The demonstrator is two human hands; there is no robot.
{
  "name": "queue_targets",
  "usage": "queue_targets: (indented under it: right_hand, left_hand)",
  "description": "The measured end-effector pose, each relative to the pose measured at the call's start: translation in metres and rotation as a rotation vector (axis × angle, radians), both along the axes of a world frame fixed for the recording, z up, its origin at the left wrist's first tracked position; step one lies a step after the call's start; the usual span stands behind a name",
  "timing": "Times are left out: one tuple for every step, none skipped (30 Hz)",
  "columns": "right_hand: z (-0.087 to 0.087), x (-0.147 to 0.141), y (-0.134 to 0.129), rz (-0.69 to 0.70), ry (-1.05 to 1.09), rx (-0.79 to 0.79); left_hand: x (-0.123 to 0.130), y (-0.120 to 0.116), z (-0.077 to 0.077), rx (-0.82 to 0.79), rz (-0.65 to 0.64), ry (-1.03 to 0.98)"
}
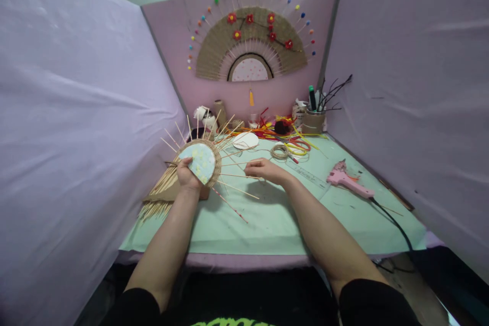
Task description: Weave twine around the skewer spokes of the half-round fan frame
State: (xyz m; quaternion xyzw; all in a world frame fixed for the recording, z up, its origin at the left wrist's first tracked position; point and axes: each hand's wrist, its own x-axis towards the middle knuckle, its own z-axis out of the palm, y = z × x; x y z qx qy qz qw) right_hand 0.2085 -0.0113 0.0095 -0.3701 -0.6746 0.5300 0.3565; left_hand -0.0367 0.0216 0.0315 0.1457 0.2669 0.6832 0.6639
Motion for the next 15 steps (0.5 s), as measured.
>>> queue_targets:
  right_hand:
    - [0.000,-0.006,-0.003,0.076,-0.052,0.009]
    - [0.001,-0.012,-0.006,0.148,-0.096,0.015]
    - [0.002,-0.017,-0.009,0.211,-0.130,0.016]
    - [0.003,-0.021,-0.011,0.256,-0.159,0.012]
    - [0.004,-0.023,-0.012,0.280,-0.182,0.005]
    - [0.005,-0.024,-0.013,0.282,-0.201,-0.001]
    - [0.006,-0.023,-0.013,0.270,-0.214,-0.004]
    - [0.007,-0.021,-0.012,0.242,-0.208,-0.002]
    - [0.007,-0.018,-0.010,0.202,-0.181,0.007]
    - [0.006,-0.016,-0.008,0.160,-0.137,0.022]
    - [0.005,-0.013,-0.005,0.110,-0.075,0.037]
    - [0.002,-0.011,-0.001,0.051,0.003,0.046]
    - [-0.001,-0.010,0.003,-0.012,0.089,0.049]
    - [-0.005,-0.010,0.006,-0.069,0.176,0.046]
    - [-0.008,-0.011,0.009,-0.106,0.264,0.030]
  left_hand:
    - [0.001,0.000,-0.002,-0.003,-0.005,-0.006]
    - [0.003,0.001,-0.003,-0.007,-0.015,-0.010]
    - [0.004,0.000,-0.005,-0.009,-0.029,-0.012]
    - [0.006,0.000,-0.007,-0.010,-0.048,-0.012]
    - [0.008,-0.001,-0.008,-0.008,-0.068,-0.012]
    - [0.010,-0.001,-0.009,-0.005,-0.091,-0.011]
    - [0.011,-0.002,-0.009,-0.001,-0.111,-0.008]
    - [0.012,-0.003,-0.009,0.004,-0.133,-0.005]
    - [0.013,-0.004,-0.009,0.008,-0.155,-0.002]
    - [0.013,-0.005,-0.009,0.011,-0.174,0.001]
    - [0.014,-0.006,-0.009,0.013,-0.192,0.005]
    - [0.015,-0.007,-0.009,0.012,-0.208,0.009]
    - [0.016,-0.008,-0.008,0.009,-0.223,0.014]
    - [0.017,-0.009,-0.008,0.005,-0.239,0.018]
    - [0.019,-0.011,-0.008,0.000,-0.255,0.021]
